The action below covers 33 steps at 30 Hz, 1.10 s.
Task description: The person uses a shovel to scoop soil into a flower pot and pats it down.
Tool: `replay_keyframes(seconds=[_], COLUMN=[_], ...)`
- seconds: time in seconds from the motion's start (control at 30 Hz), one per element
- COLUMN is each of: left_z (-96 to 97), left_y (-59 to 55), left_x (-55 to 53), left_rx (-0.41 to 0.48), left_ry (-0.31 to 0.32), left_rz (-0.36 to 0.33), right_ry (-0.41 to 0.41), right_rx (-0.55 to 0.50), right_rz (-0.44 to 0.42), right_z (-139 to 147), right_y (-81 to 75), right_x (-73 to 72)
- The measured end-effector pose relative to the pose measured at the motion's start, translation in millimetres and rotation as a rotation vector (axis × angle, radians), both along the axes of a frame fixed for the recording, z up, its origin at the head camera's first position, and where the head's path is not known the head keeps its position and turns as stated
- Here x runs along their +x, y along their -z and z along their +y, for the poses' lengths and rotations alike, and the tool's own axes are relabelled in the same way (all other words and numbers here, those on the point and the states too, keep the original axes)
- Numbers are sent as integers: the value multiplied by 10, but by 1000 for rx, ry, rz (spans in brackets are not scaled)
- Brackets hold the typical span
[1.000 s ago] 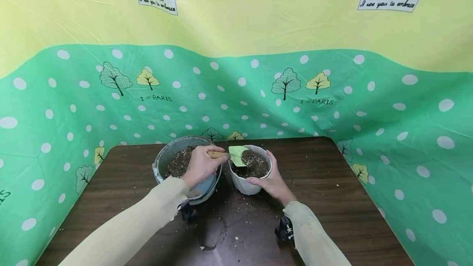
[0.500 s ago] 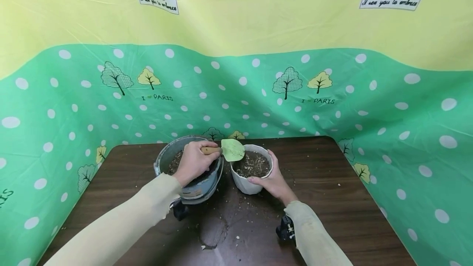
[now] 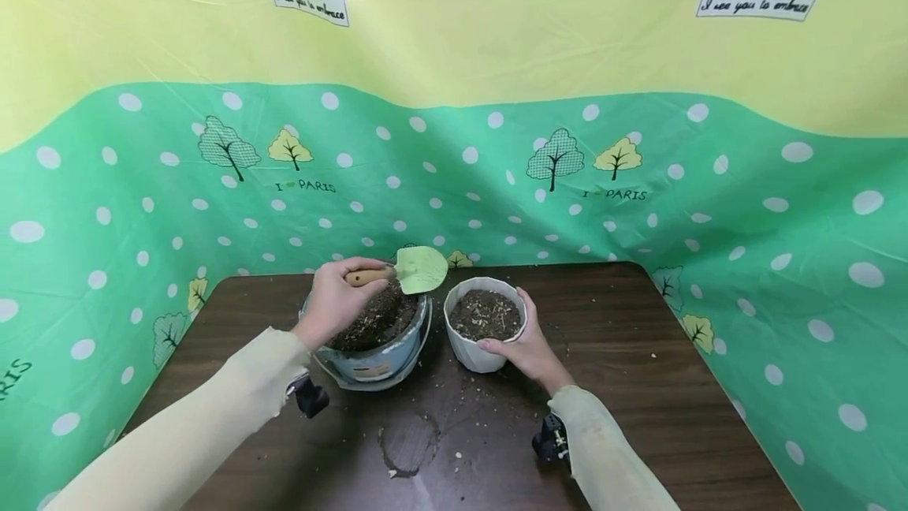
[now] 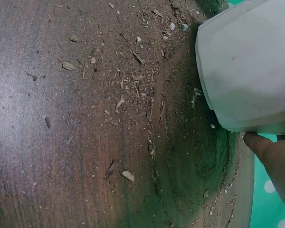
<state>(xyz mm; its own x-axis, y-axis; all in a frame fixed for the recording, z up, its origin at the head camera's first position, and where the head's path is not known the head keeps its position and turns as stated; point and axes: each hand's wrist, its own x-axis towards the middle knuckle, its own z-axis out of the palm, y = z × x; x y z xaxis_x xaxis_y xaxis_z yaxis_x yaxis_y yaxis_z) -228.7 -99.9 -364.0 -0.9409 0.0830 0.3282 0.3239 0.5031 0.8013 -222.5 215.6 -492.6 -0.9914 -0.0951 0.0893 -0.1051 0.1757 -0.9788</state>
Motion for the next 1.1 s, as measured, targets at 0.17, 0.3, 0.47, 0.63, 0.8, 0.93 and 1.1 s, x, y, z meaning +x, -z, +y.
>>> replay_keyframes(seconds=[0.17,0.3,0.47,0.63,0.8,0.93,1.1], left_z=[-205,-373,-572,-750,-912,-1012,-1093], left_y=[-18,-21,18,81,143,196,257], left_x=[-34,-49,-29,-1,29,26,-13], left_rx=[58,64,18,-23,-49,-124,-263], left_ry=[0,-11,-51,-68,-52,-53,-32], left_rz=[3,22,15,31,66,135,241], right_ry=[7,10,18,21,13,6,4], right_rx=[21,25,31,44,42,27,28], right_rz=[-12,-11,-15,-17,-28,-17,-5], right_z=[16,30,36,24,10,3,13], right_y=[-1,18,63,63,36,23,19], right_x=[-3,-14,-33,-18,2,6,0])
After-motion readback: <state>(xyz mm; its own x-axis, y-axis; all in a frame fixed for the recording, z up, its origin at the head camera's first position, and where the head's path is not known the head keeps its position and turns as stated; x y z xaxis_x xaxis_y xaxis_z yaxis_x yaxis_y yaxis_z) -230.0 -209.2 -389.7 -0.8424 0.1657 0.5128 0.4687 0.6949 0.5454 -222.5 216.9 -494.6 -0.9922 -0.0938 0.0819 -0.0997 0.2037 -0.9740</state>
